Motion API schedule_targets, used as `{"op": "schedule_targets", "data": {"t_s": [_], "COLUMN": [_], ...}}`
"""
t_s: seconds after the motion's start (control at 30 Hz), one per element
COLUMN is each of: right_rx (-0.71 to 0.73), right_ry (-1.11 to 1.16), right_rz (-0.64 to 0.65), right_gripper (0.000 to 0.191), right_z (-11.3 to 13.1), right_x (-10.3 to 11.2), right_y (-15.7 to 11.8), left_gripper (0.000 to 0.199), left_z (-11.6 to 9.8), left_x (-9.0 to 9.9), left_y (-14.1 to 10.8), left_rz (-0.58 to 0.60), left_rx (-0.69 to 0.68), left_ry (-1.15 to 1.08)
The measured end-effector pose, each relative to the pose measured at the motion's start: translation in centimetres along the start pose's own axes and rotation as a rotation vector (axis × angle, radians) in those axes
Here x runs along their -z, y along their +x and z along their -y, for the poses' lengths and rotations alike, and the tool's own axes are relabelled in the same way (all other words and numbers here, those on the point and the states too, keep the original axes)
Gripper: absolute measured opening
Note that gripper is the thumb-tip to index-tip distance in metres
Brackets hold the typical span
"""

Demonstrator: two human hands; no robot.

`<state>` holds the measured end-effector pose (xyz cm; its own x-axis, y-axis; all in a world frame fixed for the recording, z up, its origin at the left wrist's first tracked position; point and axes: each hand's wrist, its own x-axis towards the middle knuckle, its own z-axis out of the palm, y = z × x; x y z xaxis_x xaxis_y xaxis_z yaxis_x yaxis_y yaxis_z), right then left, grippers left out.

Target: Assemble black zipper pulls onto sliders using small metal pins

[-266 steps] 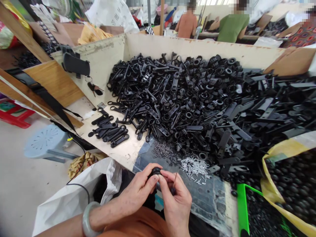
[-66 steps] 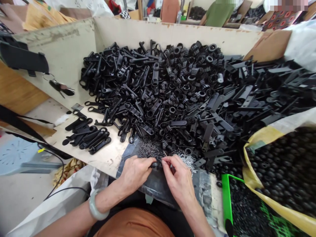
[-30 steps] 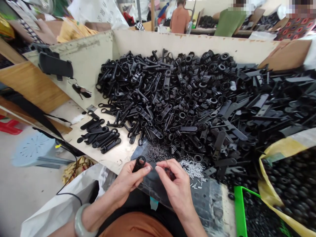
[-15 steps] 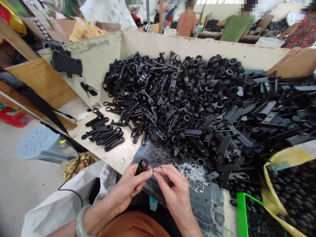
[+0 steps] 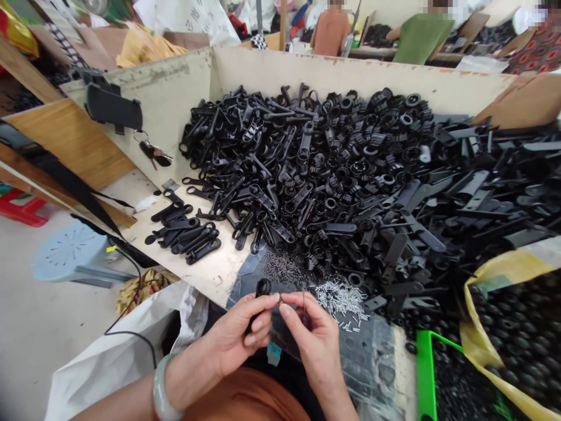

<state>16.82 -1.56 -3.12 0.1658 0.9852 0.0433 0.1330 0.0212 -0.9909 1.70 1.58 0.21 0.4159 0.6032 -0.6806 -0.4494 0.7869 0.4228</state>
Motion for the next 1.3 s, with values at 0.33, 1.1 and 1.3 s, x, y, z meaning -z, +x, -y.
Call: {"op": "schedule_targets", "data": {"t_s": [0.33,1.1,1.3], "right_rx": [0.235,0.367,0.323], "right_ry": [-0.276,-0.403,-0.417], "right_rz": [0.044,0.256,0.297], "right_gripper": [0.007,0.006,0.022], "right_z": [1.4,1.1,1.7], "right_x": [1.0,1.0,0.9], "right_y": [0.1,1.0,0.5], "left_gripper": [0.045,0.019,0.010], "left_z": [0.4,-0.9,-0.7], "left_x": [-0.1,0.9,1.5], "left_y": [-0.6,-1.8,-1.4], "left_rz": [-0.005,0.188,0.199], "left_rx": [0.036,-0.177,-0.210], "left_ry": [0.091,0.681,0.778]}}
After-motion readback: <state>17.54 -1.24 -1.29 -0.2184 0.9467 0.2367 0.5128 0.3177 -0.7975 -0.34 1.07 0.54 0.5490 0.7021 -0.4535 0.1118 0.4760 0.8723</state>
